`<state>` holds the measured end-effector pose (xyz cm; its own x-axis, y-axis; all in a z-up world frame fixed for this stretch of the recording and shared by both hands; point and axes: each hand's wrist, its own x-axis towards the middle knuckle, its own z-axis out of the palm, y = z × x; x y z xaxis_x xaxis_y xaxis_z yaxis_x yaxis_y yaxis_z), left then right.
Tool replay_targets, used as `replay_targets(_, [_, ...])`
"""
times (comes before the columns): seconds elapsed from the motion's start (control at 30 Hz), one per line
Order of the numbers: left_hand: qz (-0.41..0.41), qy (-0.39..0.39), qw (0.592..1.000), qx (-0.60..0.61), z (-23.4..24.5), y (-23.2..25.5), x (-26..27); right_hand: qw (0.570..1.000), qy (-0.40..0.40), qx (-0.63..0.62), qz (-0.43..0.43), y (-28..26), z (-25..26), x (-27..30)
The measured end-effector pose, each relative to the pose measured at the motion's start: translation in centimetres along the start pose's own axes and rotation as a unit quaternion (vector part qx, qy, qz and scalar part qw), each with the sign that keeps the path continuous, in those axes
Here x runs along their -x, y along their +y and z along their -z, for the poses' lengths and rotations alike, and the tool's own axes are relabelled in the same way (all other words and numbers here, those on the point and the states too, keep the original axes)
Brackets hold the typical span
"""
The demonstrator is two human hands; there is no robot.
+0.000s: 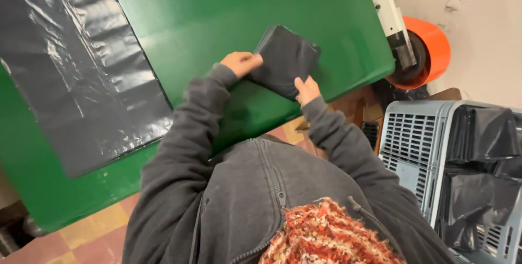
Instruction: Folding large black plastic bags on a conveyor belt and placing them into a plastic crate.
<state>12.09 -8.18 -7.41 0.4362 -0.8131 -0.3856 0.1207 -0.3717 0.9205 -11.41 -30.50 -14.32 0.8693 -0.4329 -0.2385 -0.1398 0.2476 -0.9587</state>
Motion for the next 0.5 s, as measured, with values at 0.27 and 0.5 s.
replay_targets(0.27, [-0.106, 0.367, 0.894, -0.235, -5.5, 0.5, 3.4, 0.974, 0.006, 0.048, -0.221, -8.8, -1.5, 0.0])
replay_targets(0.5, [-0.147, 0.434, 0.82, -0.342, 0.0, -0.8, 22.2, 0.954, -0.024, 0.223, 0.199, -11.4, -15.0, 4.4])
